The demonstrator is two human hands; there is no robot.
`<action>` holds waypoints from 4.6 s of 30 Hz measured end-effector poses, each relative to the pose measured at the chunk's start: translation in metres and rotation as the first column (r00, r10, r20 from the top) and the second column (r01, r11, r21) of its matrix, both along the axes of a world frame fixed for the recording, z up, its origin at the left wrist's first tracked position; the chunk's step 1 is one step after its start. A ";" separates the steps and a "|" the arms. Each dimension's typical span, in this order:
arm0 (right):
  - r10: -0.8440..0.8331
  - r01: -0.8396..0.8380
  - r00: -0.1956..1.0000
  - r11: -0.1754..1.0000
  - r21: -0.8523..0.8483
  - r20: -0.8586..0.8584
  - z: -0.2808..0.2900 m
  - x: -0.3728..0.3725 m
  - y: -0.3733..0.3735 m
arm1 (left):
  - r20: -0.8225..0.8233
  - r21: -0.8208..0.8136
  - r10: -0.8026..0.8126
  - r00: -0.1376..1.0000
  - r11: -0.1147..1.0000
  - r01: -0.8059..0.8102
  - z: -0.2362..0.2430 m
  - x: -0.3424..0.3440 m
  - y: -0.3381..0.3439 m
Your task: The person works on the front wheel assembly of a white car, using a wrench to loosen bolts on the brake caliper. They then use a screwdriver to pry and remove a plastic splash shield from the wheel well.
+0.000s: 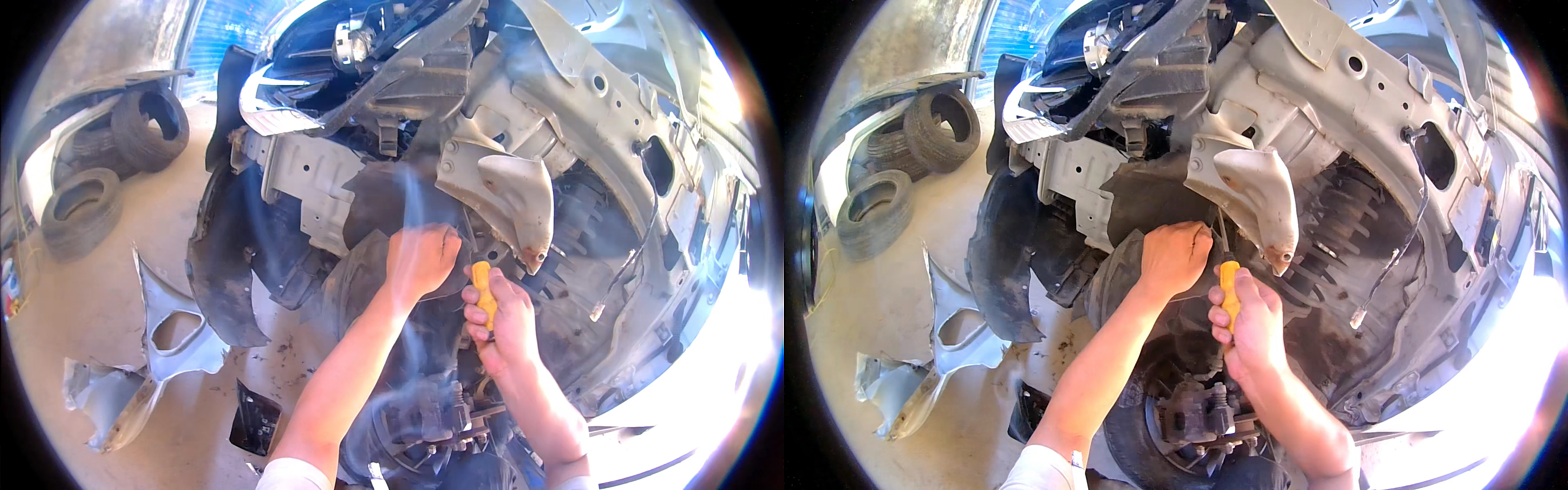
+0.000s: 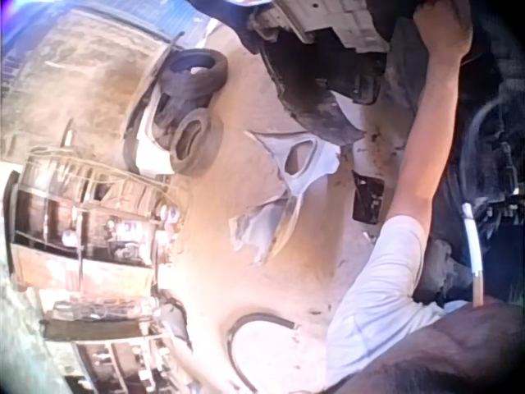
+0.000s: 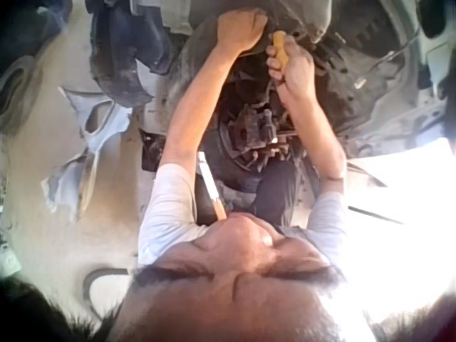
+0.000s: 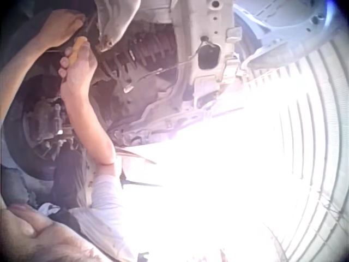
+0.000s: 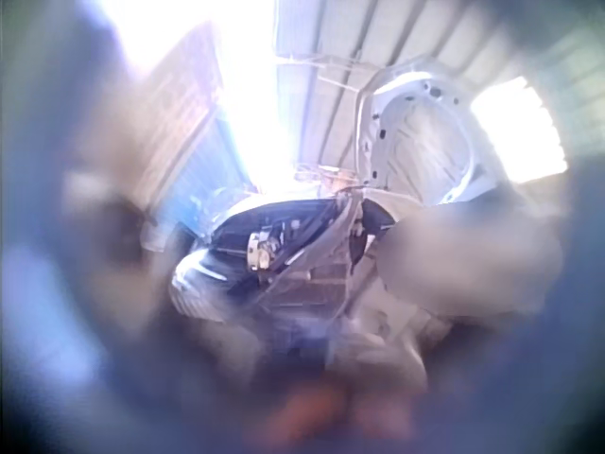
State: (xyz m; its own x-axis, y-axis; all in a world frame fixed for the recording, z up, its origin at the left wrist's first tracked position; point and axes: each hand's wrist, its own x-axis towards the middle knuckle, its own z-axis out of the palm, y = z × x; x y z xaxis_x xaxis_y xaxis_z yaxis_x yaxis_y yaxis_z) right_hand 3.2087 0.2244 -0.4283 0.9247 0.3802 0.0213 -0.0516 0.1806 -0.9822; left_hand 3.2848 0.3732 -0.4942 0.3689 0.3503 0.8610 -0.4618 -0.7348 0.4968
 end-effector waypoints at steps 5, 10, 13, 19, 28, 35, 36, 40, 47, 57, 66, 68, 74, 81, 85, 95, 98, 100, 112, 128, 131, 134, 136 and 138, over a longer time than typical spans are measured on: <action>-0.011 0.019 0.999 0.989 0.150 -0.049 -0.013 -0.015 0.030 | -0.039 0.066 0.025 0.999 0.998 -0.023 0.002 -0.003 0.015; -0.011 0.023 0.998 0.972 0.233 -0.054 -0.018 -0.020 0.043 | -0.075 0.121 0.026 0.997 0.992 -0.017 0.004 -0.004 0.019; -0.011 0.022 0.998 0.982 0.187 -0.060 -0.019 -0.019 0.045 | -0.074 0.084 -0.003 0.997 0.996 0.009 0.002 -0.005 0.025; 0.061 0.026 0.976 0.921 -0.389 0.211 0.004 0.048 -0.045 | -0.085 0.162 0.047 0.995 0.986 -0.033 0.006 0.002 0.002; 0.298 -0.081 0.898 0.834 -0.545 0.324 0.066 0.084 -0.065 | -0.071 0.093 0.013 0.997 0.996 -0.007 0.003 0.006 -0.005; 0.218 -0.216 0.976 0.973 0.083 -0.022 0.008 0.018 -0.001 | -0.020 0.110 -0.021 1.000 0.994 0.023 0.003 0.002 0.015; 0.174 -0.172 0.985 0.979 0.109 -0.012 0.004 0.011 0.010 | -0.040 0.107 -0.014 0.999 0.994 0.019 0.004 0.002 0.018; 0.078 -0.075 0.997 0.970 0.230 -0.002 -0.004 -0.008 0.048 | -0.085 0.088 -0.021 0.996 0.996 0.029 0.008 -0.004 0.028; -0.077 0.089 0.996 0.916 0.392 -0.047 -0.007 -0.022 0.102 | -0.230 0.100 -0.090 0.969 0.988 0.116 0.011 -0.003 0.051; -0.089 0.039 0.988 0.936 0.349 0.128 -0.032 -0.020 0.197 | -0.427 -0.030 0.127 0.895 0.988 -0.155 -0.165 -0.061 0.126; 0.442 -0.435 0.883 0.897 -0.079 0.157 -0.076 -0.033 0.005 | -0.367 -0.211 -0.029 0.930 0.976 -0.053 -0.135 -0.143 0.085; 0.495 -0.456 0.861 0.852 -0.257 0.115 -0.078 -0.034 -0.031 | -0.308 -0.137 -0.019 0.951 0.990 -0.024 -0.120 -0.159 0.070; 0.549 -0.311 0.765 0.773 -0.553 0.337 -0.081 -0.030 -0.099 | -0.206 -0.003 0.054 0.977 0.998 -0.055 -0.065 -0.231 0.046; 0.440 -0.045 0.607 0.851 -0.524 0.662 -0.099 -0.015 -0.136 | -0.245 0.131 0.378 0.893 0.926 -0.355 -0.022 -0.331 0.048; 0.358 0.016 0.680 0.865 -0.502 0.640 -0.120 -0.005 -0.148 | -0.150 -0.158 0.665 0.732 0.714 -0.682 0.000 -0.374 0.073; 0.293 -0.047 0.779 0.909 -0.415 0.554 -0.162 0.012 -0.158 | -0.060 0.345 0.988 0.142 0.154 -0.926 0.007 -0.505 0.108; 0.330 -0.080 0.789 0.892 -0.446 0.518 -0.158 0.012 -0.153 | 0.055 0.580 0.964 -0.259 -0.241 -0.778 -0.018 -0.569 0.128; 0.350 -0.080 0.741 0.893 -0.442 0.573 -0.156 0.018 -0.148 | -0.027 0.693 0.925 -0.378 -0.255 -0.674 -0.034 -0.613 0.134; 0.379 -0.112 0.770 0.872 -0.476 0.513 -0.145 0.023 -0.159 | -0.487 0.866 0.213 -0.847 -0.002 -0.499 -0.181 -0.727 0.210; 0.214 0.093 0.716 0.914 -0.394 0.664 -0.160 0.023 -0.152 | -0.754 0.499 0.613 0.236 0.768 -0.401 -0.104 -0.287 0.116; 0.190 0.103 0.716 0.923 -0.372 0.671 -0.161 0.024 -0.149 | -0.608 0.292 0.312 0.730 0.943 -0.160 -0.073 -0.155 0.059; 0.127 0.156 0.706 0.932 -0.328 0.697 -0.165 0.023 -0.152 | -0.407 0.280 0.191 0.893 0.957 -0.076 -0.036 -0.038 0.037; 0.110 0.166 0.694 0.937 -0.307 0.711 -0.164 0.023 -0.151 | -0.226 0.085 0.164 0.960 0.985 -0.148 -0.001 0.013 0.025; 0.091 0.173 0.680 0.944 -0.280 0.727 -0.168 0.022 -0.149 | -0.086 -0.037 0.071 0.994 0.997 -0.074 0.024 0.040 0.014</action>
State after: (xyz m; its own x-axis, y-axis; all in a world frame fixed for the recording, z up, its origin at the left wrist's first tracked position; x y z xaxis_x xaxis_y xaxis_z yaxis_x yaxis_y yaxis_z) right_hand 3.2307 0.0757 -0.5967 0.6793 0.4500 0.5796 0.6959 -0.1444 -0.7035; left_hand 3.3251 0.3872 -0.4700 0.4125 0.4124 0.8123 -0.3629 -0.7435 0.5617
